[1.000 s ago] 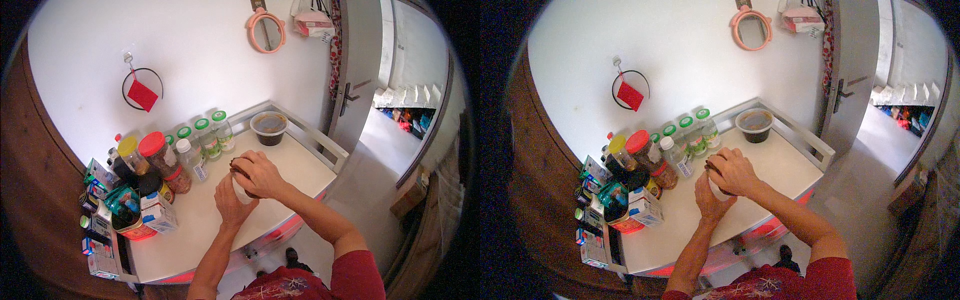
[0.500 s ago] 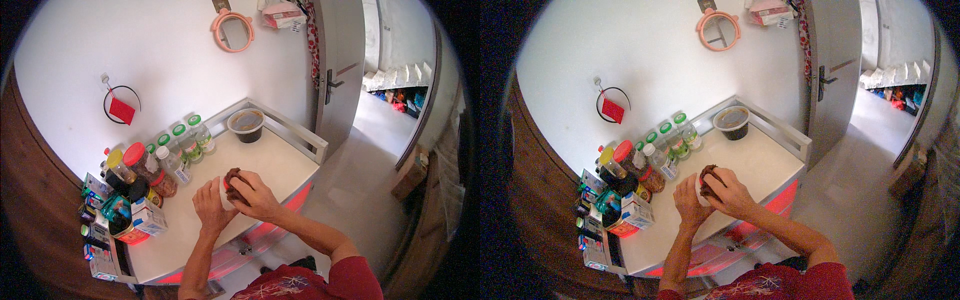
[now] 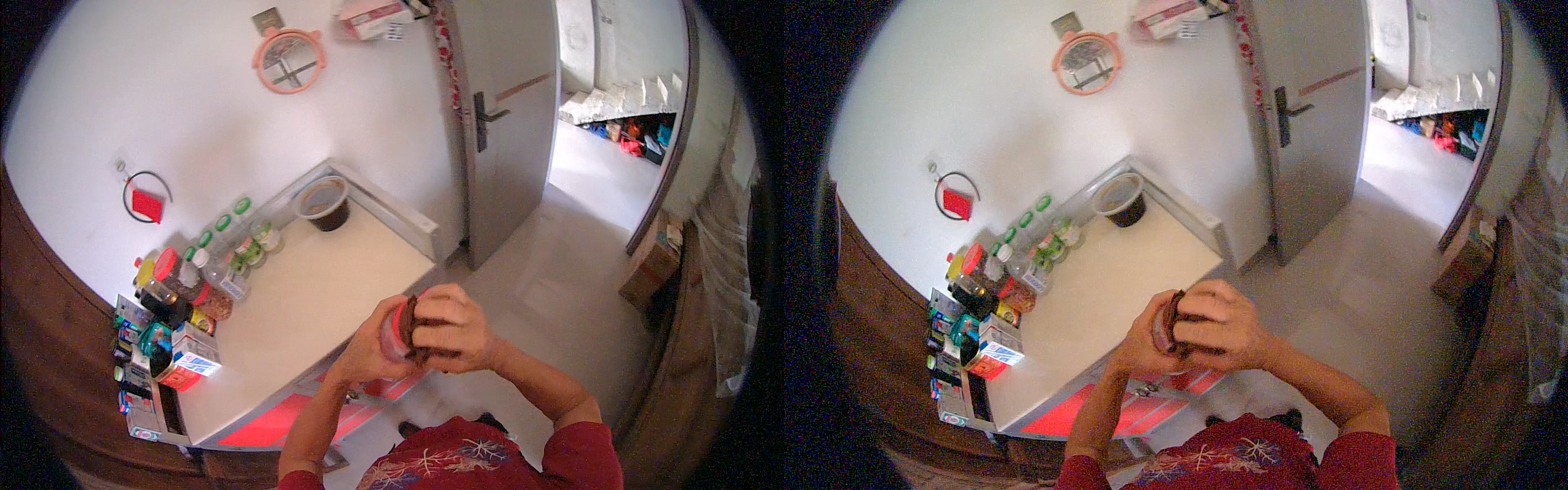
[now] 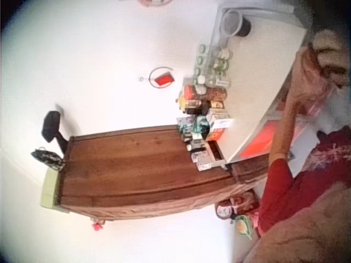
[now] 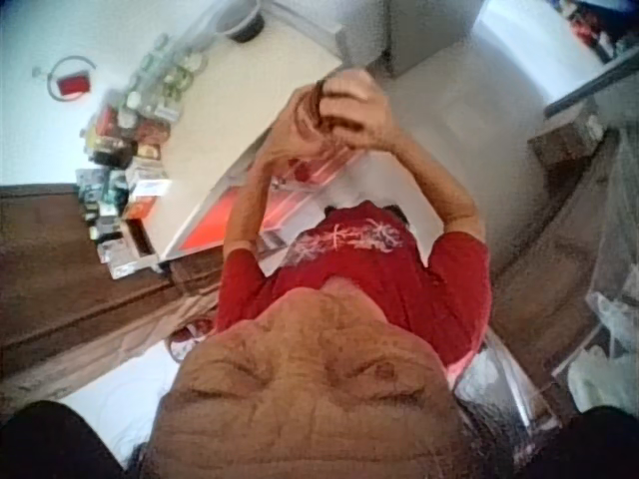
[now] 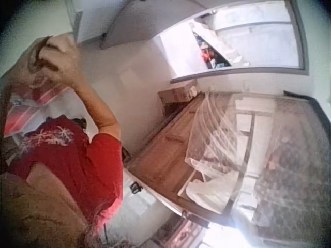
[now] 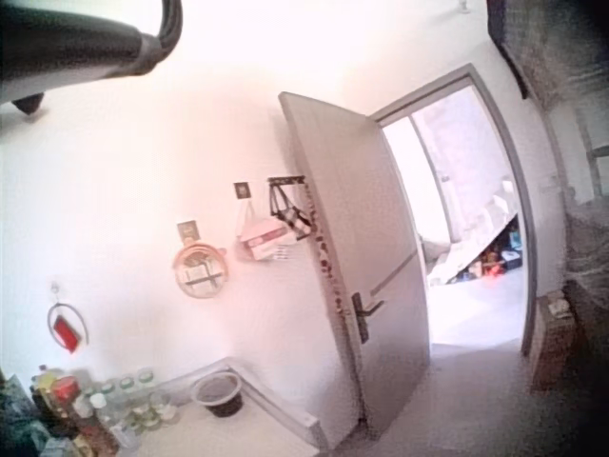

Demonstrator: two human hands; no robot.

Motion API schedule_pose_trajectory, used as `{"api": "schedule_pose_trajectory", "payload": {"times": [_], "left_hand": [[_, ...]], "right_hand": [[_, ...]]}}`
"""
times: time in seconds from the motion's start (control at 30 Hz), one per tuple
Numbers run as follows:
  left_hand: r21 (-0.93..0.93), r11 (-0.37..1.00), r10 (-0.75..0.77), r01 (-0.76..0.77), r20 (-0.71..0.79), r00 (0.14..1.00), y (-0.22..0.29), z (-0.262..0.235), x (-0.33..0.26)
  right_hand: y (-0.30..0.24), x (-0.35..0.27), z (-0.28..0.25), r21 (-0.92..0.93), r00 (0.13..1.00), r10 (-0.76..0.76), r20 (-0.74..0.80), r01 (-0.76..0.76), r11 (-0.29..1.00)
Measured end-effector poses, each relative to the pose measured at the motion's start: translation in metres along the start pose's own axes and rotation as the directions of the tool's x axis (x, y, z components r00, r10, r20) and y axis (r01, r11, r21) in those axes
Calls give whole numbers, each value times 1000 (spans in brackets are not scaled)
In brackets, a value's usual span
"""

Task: The person wipes a white wall and door frame with a cloth, then moves to a cabinet and wipes its surface and several plastic containers. The person handles the containers one at a time, wiping them before placing them back.

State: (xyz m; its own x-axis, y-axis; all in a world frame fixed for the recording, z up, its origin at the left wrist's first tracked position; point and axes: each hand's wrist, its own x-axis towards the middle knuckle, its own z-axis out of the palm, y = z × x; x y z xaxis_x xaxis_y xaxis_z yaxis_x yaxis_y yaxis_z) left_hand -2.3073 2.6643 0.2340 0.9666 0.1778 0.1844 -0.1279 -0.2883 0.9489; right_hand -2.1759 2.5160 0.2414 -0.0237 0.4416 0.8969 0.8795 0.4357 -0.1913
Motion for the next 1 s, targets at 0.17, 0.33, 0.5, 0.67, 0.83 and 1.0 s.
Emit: {"api": "schedule_pose_trajectory", "payload": {"times": [0.17, 0.33, 0.5, 0.67, 0.83, 1.0], "left_hand": [[439, 891, 253, -116, -269, 929, 5, 96, 40], [763, 647, 462, -4, -387, 798, 2, 156, 72], [781, 622, 513, -59, -350, 784, -9, 175, 92], [856, 506, 463, -107, -165, 871, 0, 194, 93], [857, 467, 404, -219, 14, 915, -19, 213, 76], [837, 449, 335, -312, 166, 927, -8, 217, 58]], "right_hand": [[6, -43, -48, 76, 766, 601, -229, -602, 795], [-3, -77, -83, -138, 771, 500, -394, -587, 798], [-10, -111, -132, -261, 949, 313, -28, -309, 915], [-13, -102, -168, -286, 895, 400, -200, -444, 849], [3, -94, -145, -491, 817, 567, -111, -541, 683], [55, -119, -150, -20, 418, 872, 255, -899, 438]]}}
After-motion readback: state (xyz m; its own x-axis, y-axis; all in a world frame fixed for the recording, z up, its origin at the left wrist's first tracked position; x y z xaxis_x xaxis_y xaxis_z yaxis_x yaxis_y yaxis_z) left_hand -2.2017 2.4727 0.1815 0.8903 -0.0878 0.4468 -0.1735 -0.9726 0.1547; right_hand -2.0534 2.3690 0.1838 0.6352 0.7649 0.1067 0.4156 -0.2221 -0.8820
